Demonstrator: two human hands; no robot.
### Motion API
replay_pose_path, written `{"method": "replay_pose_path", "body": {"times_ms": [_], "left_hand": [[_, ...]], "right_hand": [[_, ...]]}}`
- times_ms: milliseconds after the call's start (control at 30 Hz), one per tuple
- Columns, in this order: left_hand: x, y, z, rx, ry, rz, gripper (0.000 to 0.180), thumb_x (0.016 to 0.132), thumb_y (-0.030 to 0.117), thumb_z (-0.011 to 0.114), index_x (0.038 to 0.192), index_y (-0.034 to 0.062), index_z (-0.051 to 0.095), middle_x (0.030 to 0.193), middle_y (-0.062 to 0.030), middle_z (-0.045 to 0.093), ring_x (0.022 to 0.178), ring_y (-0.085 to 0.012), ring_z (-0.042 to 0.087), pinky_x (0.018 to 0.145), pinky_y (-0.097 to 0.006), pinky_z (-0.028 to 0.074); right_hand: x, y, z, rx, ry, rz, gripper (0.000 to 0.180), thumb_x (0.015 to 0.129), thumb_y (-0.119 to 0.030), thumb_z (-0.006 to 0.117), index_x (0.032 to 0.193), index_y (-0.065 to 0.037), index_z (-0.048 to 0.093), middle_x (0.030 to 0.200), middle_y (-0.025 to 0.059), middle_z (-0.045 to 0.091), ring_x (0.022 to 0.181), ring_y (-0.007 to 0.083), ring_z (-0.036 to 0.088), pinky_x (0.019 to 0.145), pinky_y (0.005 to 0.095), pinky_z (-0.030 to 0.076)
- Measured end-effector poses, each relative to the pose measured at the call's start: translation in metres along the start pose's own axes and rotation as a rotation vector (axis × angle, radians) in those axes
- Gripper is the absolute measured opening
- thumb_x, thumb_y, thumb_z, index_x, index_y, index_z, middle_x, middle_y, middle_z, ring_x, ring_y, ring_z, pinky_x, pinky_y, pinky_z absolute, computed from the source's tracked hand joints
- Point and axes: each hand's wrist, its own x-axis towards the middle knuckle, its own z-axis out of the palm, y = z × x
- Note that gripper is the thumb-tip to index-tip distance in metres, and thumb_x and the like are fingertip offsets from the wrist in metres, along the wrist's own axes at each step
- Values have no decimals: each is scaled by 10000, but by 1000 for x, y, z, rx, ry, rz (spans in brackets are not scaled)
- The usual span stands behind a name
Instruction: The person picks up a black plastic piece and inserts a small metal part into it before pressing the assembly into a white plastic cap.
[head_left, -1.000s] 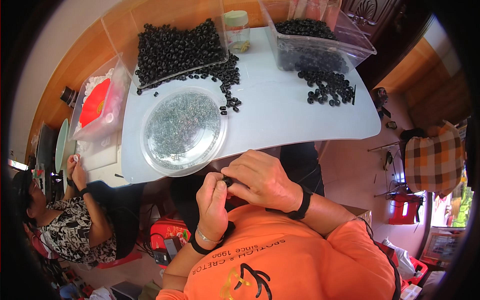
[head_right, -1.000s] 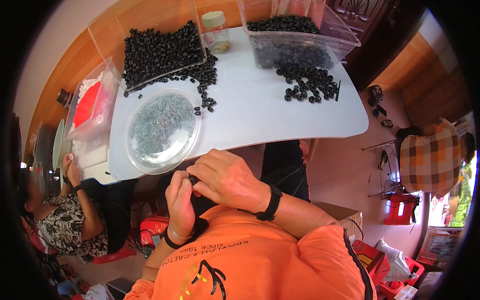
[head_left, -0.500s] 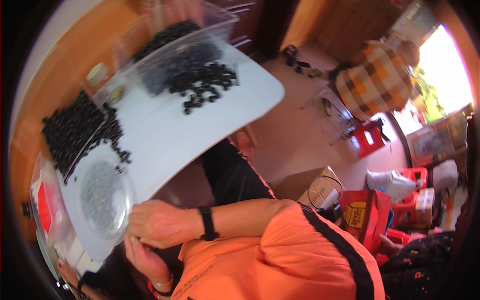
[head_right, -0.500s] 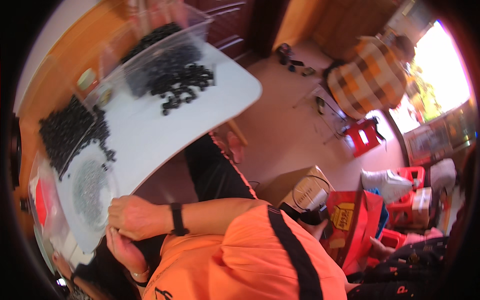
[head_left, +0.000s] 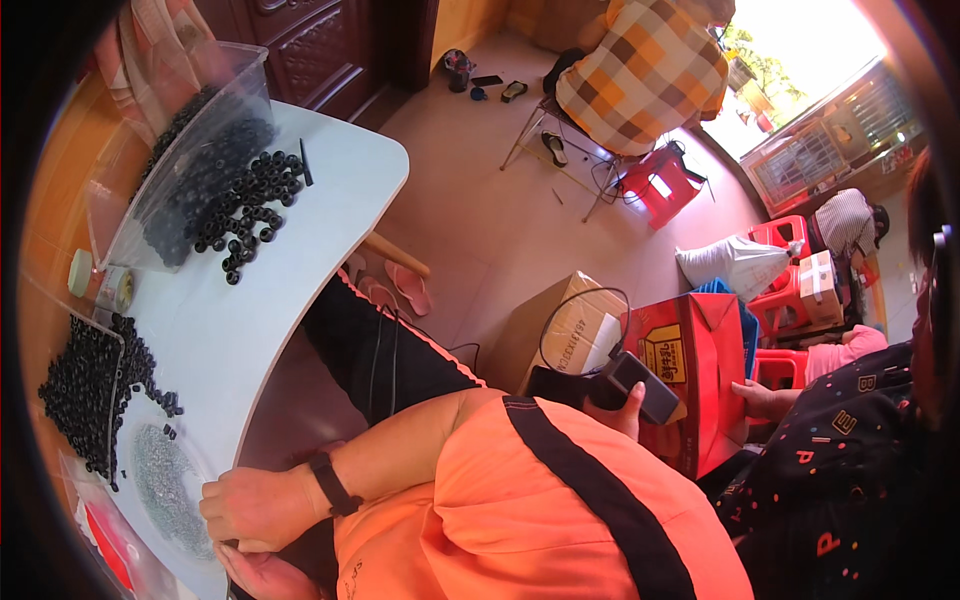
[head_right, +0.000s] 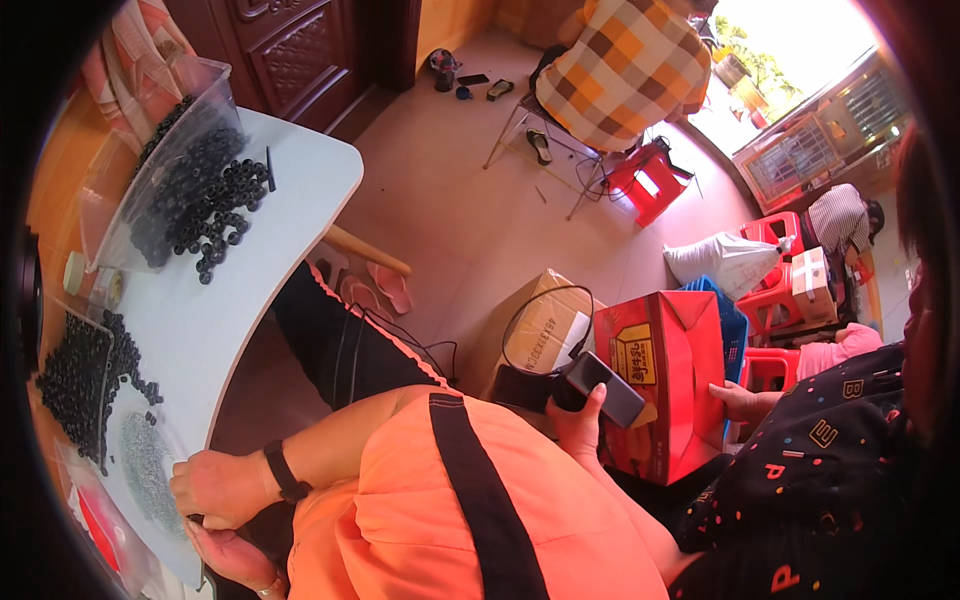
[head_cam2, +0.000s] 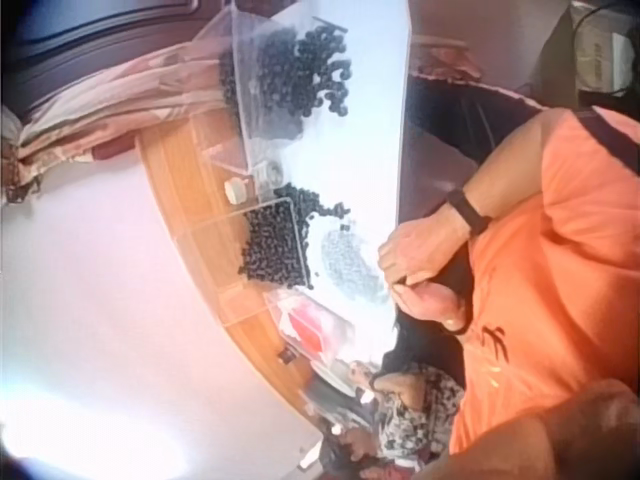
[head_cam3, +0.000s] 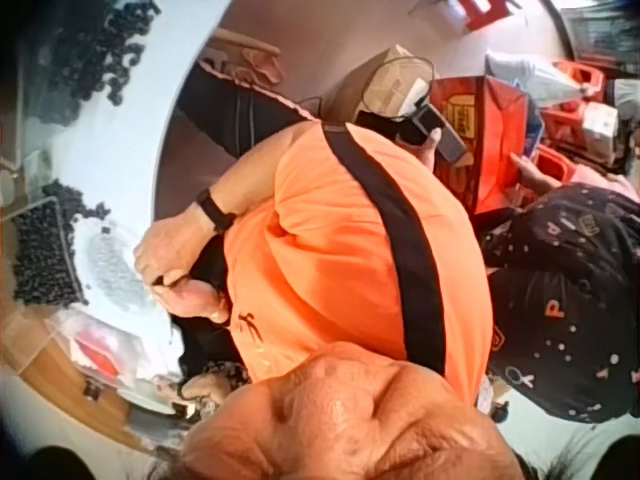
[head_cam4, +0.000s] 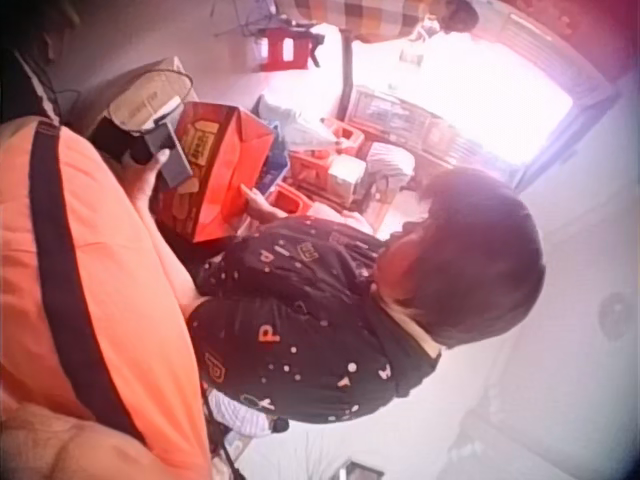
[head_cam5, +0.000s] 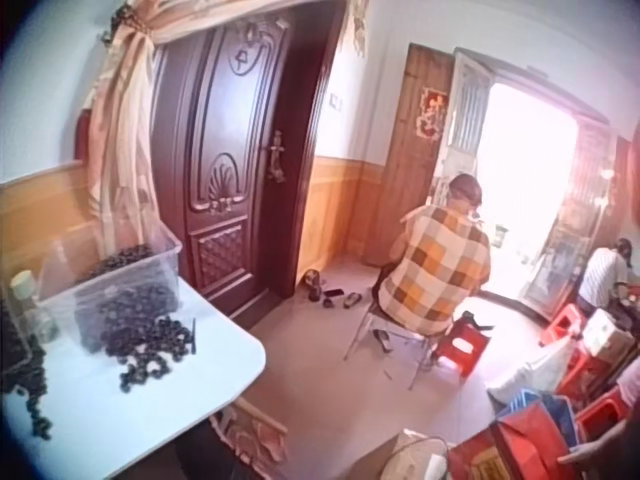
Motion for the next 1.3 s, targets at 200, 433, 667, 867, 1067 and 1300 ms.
{"method": "replay_pose_path", "body": {"times_ms": [200, 433, 667, 867, 1067, 1300], "left_hand": [[2, 0, -4, -33, -55, 12, 439, 1034, 203, 341, 1339, -99, 432, 1305, -149, 488, 1171, -205, 486, 982, -327, 401], [5, -2, -11, -83, -96, 29, 440, 1034, 207, 330, 1343, -91, 429, 1303, -144, 488, 1175, -203, 482, 983, -326, 397], [7, -4, -18, -125, -122, 45, 442, 1034, 209, 322, 1347, -84, 426, 1302, -139, 488, 1179, -201, 477, 983, -325, 394], [5, 3, -2, -103, -43, 45, 449, 1038, 238, 297, 1348, -59, 427, 1290, -121, 493, 1150, -179, 483, 950, -310, 395], [8, -3, -21, -231, -161, -38, 467, 1051, 279, 288, 1345, -55, 431, 1263, -120, 508, 1127, -164, 503, 925, -298, 408], [15, -16, -20, -235, -302, -37, 450, 1046, 272, 294, 1319, -52, 447, 1235, -121, 523, 1107, -172, 519, 900, -298, 421]], "right_hand": [[0, 1, -3, 44, 11, 20, 140, 684, -202, 632, 751, -89, 585, 787, 54, 509, 816, 265, 510, 619, 375, 433], [0, 3, -2, 44, -15, 44, 153, 680, -211, 637, 755, -87, 589, 789, 53, 512, 816, 267, 513, 630, 376, 441], [0, 7, -2, 10, -27, 0, 147, 693, -205, 640, 742, -86, 570, 785, 49, 515, 812, 261, 516, 634, 372, 434], [2, 7, -3, 26, 0, -13, 152, 697, -212, 632, 743, -84, 563, 782, 56, 511, 797, 261, 513, 638, 376, 432], [1, 4, -7, 49, 6, 6, 160, 697, -217, 627, 729, -75, 562, 770, 61, 501, 782, 268, 509, 635, 379, 432], [0, 8, -9, 68, -7, 47, 160, 691, -215, 635, 722, -74, 566, 758, 62, 499, 778, 270, 509, 623, 378, 431]]}}
